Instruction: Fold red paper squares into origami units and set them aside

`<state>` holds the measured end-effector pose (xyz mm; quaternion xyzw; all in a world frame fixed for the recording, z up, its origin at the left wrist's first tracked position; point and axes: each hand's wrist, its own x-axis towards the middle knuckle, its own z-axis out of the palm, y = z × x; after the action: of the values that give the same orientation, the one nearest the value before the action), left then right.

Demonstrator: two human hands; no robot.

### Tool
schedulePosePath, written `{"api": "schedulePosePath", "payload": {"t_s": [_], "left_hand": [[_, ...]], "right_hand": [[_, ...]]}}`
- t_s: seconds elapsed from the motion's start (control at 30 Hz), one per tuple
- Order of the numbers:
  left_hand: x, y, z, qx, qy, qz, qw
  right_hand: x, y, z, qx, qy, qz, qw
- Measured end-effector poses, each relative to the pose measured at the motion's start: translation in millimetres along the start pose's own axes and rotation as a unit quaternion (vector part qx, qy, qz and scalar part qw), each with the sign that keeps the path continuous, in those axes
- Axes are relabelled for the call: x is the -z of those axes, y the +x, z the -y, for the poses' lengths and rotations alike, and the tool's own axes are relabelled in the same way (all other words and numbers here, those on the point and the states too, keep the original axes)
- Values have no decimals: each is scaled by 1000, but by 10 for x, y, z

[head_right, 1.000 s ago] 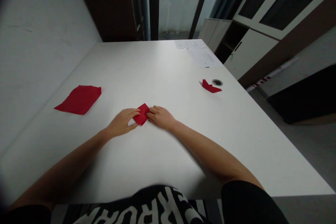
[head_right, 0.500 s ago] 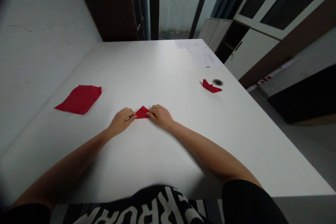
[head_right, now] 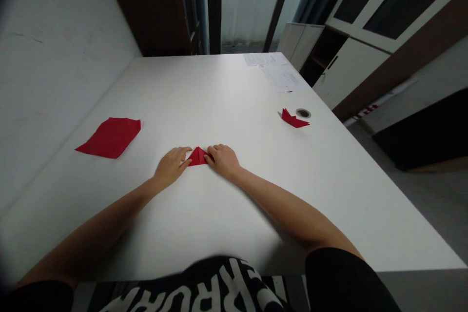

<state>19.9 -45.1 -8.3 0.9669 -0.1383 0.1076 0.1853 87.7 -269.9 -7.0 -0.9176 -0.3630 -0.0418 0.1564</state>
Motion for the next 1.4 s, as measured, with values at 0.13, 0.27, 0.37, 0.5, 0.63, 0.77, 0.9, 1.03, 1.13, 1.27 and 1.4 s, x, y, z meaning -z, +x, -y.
{"api": "schedulePosePath", "payload": {"t_s": [0.13, 0.27, 0.37, 0.5, 0.63, 0.77, 0.9, 1.03, 1.13, 1.27, 1.4], "left_hand": [[-6, 19, 8, -61, 16, 0, 998], [-80, 22, 106, -120, 0, 26, 992], [-99, 9, 155, -119, 2, 54, 991], [-65, -7, 151, -108, 5, 87, 990], [-36, -15, 129, -107, 5, 109, 988], [-23, -40, 121, -119, 4, 128, 985], [-9, -68, 121, -136, 18, 137, 981], [10, -84, 113, -152, 38, 149, 976], [17, -92, 82, -153, 63, 165, 972], [5, -97, 14, -144, 92, 167, 971], [-12, -102, -36, -141, 96, 159, 972]], "right_hand": [[-2, 20, 17, -4, -17, 6, 1000], [-7, 24, 8, 1, -18, 7, 1000], [-5, 6, -24, 27, -9, -5, 1000], [-5, -30, -73, 84, -12, -13, 996], [-14, -45, -80, 109, -13, -8, 994], [-15, -39, -48, 102, -8, -2, 995], [-10, -31, -43, 57, -14, -15, 998], [-14, -21, -74, 14, -25, -23, 999], [-14, -18, -71, 2, -42, -21, 999], [6, -19, -5, -5, -50, -16, 999], [35, -16, 60, -25, -50, -13, 998]]}}
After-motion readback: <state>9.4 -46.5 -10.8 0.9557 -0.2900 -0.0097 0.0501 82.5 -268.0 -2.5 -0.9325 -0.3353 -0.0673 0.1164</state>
